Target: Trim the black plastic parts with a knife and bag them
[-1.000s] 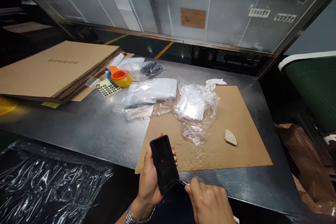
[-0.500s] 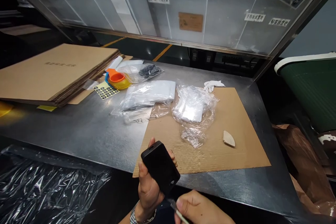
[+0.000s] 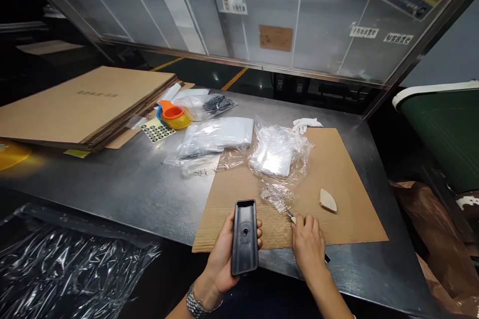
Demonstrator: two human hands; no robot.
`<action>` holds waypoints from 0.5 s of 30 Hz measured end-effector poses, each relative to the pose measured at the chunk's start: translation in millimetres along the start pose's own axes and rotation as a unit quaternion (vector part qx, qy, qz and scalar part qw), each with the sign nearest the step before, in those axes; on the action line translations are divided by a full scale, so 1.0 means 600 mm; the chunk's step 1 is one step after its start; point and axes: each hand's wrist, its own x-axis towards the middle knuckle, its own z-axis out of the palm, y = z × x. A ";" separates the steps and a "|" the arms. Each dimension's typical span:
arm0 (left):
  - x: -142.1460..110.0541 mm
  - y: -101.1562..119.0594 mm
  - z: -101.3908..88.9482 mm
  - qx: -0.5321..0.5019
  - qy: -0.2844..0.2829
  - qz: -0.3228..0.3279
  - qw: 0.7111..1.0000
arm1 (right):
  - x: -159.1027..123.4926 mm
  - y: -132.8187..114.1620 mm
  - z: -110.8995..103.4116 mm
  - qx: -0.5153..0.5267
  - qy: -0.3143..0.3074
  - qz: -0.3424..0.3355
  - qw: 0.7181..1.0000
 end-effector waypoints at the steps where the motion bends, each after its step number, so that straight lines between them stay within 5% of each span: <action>1: 0.001 -0.003 -0.002 0.003 -0.001 -0.010 1.000 | -0.004 -0.005 -0.005 -0.010 0.009 -0.012 1.000; 5: 0.004 -0.014 -0.007 0.021 0.000 -0.042 0.999 | -0.026 -0.051 -0.059 0.082 -0.014 -0.148 0.985; 9: 0.001 -0.026 -0.005 -0.005 -0.036 -0.121 0.992 | -0.045 -0.106 -0.108 0.185 -0.096 -0.311 0.927; 15: -0.017 -0.037 0.005 0.003 -0.069 -0.106 0.992 | -0.050 -0.125 -0.106 0.160 -0.114 -0.329 0.923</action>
